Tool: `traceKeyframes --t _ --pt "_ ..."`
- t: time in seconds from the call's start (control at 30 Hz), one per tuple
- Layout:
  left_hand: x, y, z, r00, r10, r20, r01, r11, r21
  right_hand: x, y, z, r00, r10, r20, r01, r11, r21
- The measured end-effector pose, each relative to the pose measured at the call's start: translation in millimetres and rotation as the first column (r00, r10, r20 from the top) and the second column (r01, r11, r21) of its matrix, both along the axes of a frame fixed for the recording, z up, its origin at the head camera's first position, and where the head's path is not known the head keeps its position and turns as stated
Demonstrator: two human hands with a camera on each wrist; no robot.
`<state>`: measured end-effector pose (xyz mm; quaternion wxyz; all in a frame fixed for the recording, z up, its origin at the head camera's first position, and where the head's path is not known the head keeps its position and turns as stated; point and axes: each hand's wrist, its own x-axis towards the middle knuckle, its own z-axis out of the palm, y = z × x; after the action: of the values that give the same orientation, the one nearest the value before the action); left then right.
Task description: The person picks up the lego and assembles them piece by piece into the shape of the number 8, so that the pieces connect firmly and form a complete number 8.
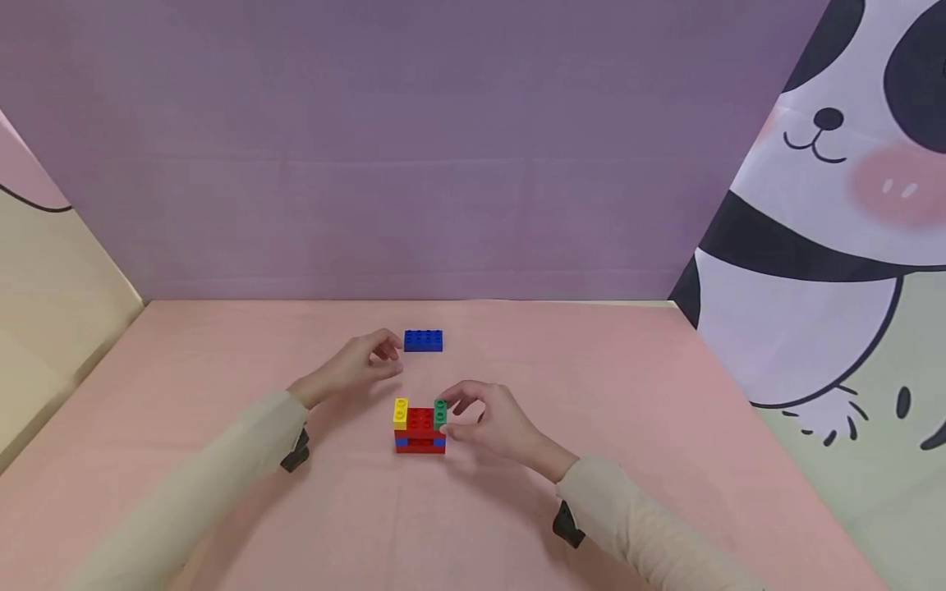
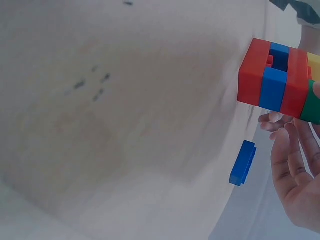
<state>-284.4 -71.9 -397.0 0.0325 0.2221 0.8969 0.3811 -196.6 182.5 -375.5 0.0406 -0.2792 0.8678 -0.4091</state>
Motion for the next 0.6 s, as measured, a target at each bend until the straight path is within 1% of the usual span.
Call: traceKeyframes --t 0.23,0.43,0.6 --pt "-10.3 -0.4 0.2 0.997 0.075 0.030 -0.075 0.997 0.013 0.4 0.1 -1.1 1.000 0.015 -0.006 -0.015 1.000 -0.012" --pt "-16.7 0.1 -0.2 0.993 0.109 0.046 -0.110 0.994 0.018 1.6 1.1 -0.9 1.000 0.009 -0.003 -0.009 1.000 -0.013" --pt "-22.1 -0.4 -1.3 0.991 0.126 0.049 -0.127 0.992 0.014 2.7 1.5 -0.5 1.000 0.002 -0.007 -0.002 1.000 -0.014"
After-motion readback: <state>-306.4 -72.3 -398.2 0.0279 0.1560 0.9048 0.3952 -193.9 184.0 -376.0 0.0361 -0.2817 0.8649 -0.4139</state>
